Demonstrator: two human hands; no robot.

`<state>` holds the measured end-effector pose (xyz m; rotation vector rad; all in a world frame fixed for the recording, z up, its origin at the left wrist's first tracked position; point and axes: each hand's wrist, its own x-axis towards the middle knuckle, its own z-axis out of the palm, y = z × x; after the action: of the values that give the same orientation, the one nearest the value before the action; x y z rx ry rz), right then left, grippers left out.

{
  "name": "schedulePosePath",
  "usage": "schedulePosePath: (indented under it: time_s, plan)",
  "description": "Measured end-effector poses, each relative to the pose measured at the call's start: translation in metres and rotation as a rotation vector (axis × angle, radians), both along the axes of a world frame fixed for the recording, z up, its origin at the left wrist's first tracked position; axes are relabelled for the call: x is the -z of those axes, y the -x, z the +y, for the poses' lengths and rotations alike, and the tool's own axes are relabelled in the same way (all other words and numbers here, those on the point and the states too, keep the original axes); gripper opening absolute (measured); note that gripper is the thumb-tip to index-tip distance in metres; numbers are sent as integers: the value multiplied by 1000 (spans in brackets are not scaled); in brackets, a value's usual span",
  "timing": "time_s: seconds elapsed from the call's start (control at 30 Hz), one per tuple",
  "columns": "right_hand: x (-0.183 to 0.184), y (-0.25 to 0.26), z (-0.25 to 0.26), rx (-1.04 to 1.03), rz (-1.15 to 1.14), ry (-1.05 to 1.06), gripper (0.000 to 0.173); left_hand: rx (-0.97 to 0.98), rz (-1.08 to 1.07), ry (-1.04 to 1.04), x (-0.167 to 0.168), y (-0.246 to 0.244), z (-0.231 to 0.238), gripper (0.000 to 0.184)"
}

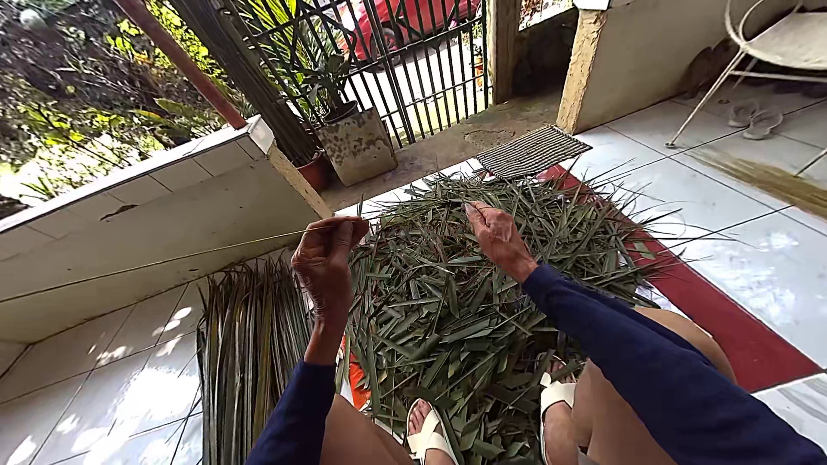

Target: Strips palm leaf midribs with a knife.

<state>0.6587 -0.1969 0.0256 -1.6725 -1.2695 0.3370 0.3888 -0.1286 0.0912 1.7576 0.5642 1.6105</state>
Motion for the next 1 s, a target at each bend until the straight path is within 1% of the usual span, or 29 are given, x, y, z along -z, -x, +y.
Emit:
schedulePosePath:
  time_s: [0.1,0.23,0.33,0.53,0.7,1.0]
  plan:
    - [-18,30,-9,-126,46,-98,40,4,-1,42,4,-7,-1,14]
    - [-28,64,-11,-282,83,-87,36,12,19,47,5,-18,-2,15]
    - [-28,72,-9,-321,94,-81,37,19,25,54,6,-23,-3,14]
    - [-22,61,-4,-261,59,-68,36,27,35,43,7,-24,-2,14]
    - [-15,47,-2,-195,37,13,36,32,32,23,8,-22,-1,14]
    - [26,1,23,-16,15,247,43,5,28,5,2,-14,-1,14]
